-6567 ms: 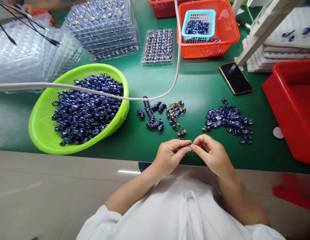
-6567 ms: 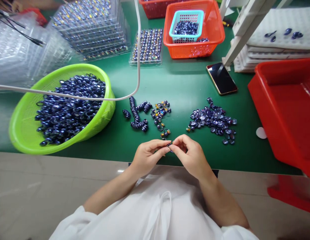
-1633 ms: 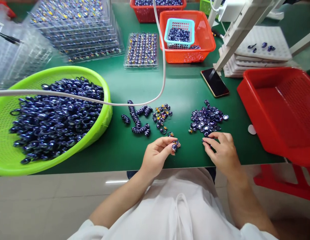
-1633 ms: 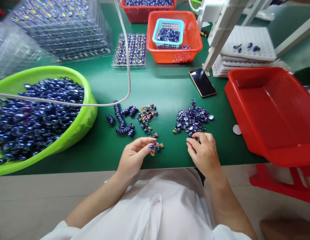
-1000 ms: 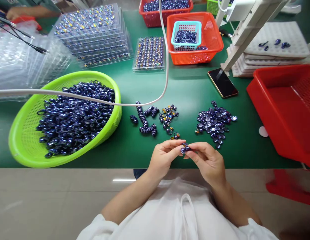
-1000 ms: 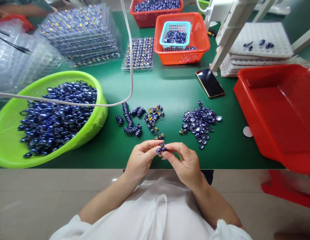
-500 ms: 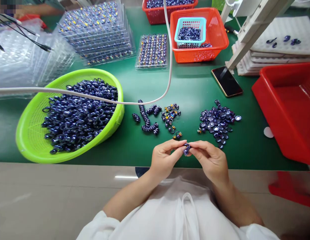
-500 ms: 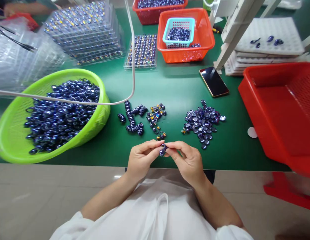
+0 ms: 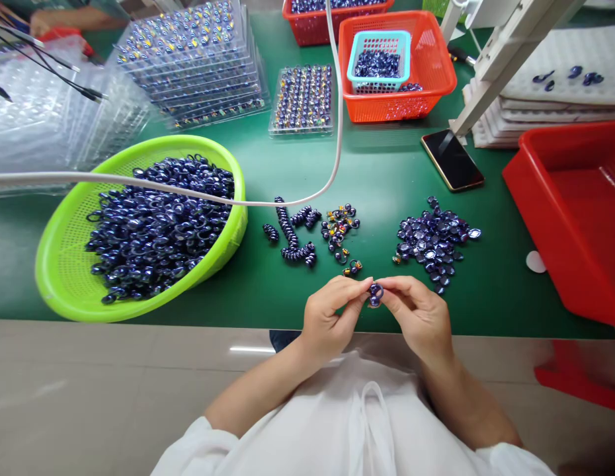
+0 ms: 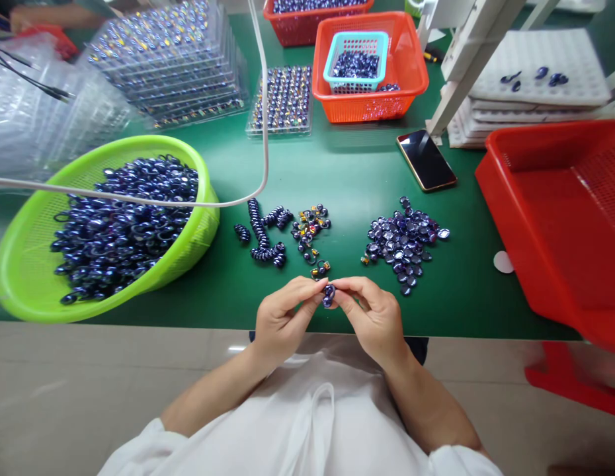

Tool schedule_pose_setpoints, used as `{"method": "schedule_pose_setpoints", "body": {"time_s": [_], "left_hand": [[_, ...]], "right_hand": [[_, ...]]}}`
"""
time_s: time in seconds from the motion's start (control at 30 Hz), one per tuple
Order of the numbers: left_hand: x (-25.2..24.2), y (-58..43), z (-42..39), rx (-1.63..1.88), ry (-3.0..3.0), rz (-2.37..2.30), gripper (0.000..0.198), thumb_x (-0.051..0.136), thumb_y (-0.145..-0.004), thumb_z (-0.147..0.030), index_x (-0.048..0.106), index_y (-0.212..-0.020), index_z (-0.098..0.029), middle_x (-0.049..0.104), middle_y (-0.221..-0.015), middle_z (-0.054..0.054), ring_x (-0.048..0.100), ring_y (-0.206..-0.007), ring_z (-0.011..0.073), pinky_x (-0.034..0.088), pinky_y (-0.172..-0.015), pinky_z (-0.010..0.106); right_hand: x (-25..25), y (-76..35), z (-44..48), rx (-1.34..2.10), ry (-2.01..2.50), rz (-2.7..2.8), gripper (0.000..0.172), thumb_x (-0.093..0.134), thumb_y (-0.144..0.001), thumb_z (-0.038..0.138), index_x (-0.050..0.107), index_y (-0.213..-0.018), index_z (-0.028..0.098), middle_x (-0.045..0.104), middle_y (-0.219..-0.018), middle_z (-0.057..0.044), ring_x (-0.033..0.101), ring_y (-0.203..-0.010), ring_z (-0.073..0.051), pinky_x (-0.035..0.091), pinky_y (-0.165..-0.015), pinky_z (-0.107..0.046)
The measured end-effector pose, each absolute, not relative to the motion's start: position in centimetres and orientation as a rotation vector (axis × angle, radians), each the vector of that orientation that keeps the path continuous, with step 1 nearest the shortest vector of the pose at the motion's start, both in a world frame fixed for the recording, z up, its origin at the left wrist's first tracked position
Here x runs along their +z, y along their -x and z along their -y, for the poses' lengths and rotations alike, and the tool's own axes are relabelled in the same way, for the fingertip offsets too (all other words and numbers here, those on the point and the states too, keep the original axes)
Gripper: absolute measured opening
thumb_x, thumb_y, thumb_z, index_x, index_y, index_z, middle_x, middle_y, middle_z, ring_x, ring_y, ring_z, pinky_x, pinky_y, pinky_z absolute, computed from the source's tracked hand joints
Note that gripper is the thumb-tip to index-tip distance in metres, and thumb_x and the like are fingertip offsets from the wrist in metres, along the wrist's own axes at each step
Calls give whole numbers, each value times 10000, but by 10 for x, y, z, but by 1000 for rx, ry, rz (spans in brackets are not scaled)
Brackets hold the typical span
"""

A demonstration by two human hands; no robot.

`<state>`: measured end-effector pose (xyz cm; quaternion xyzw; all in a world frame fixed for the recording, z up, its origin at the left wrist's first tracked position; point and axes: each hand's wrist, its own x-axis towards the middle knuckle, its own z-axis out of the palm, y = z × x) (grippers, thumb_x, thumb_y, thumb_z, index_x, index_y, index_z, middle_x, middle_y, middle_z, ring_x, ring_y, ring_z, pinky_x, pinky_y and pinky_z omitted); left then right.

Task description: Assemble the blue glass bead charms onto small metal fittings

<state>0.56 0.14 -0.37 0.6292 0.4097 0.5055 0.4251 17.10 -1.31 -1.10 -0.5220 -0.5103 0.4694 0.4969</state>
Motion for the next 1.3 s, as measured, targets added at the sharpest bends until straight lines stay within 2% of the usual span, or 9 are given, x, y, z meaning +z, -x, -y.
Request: {"method": "schedule_pose_setpoints", "body": {"time_s": [0.13,0.37,0.53,0.83,1.0,1.3], "left_hand": [[-2,-5,-1,1261,-1647,-984,329,613,-923,-118,745,-1200,-236,793,-910,91,704,-825,195,559,-802,352],[-2,-4,-2,1274,-1629,-983,268,667,-894,-121,778,-1116,-222,794,-919,98,710,-814,192,561,-784,340],[-1,-2,-2,1210,-1619,-988,265,670,-897,-154,776,-1128,-230,793,-914,96,705,-804,194,563,-770,335],[0,-1,-2,1204,-1572,-981,248,668,-900,-149,791,-1090,-249,802,-909,86,726,-810,195,566,-763,330],[-1,1,-3,1199,-1585,-939,263,667,-903,-145,784,-1099,-276,810,-933,76,734,-820,191,572,-774,340],[-1,4,-9,1138,-1595,-898,187,686,-903,-221,806,-1039,-267,805,-820,72,727,-756,196,585,-733,344]], "right_hand": [[-14,-173,13,1161,1243,1226,113,709,-903,264,730,-1015,265,775,-869,13,749,-718,-136,644,-694,-242],[-16,-174,13,1269,1198,1239,191,711,-900,325,711,-1073,244,764,-914,-8,728,-692,-132,650,-670,-259],[-9,-172,11,1352,1155,1183,178,713,-893,366,720,-1018,240,759,-896,-12,730,-702,-134,655,-658,-245],[-13,-170,18,1165,1211,1157,83,749,-860,302,719,-911,244,739,-875,-9,725,-725,-145,658,-667,-258],[-9,-174,17,1249,1172,1139,46,757,-851,266,734,-879,237,745,-820,-1,719,-663,-135,652,-620,-248],[-4,-183,11,1442,1197,1050,160,821,-782,340,755,-805,197,731,-686,-8,705,-555,-141,642,-523,-246]]}}
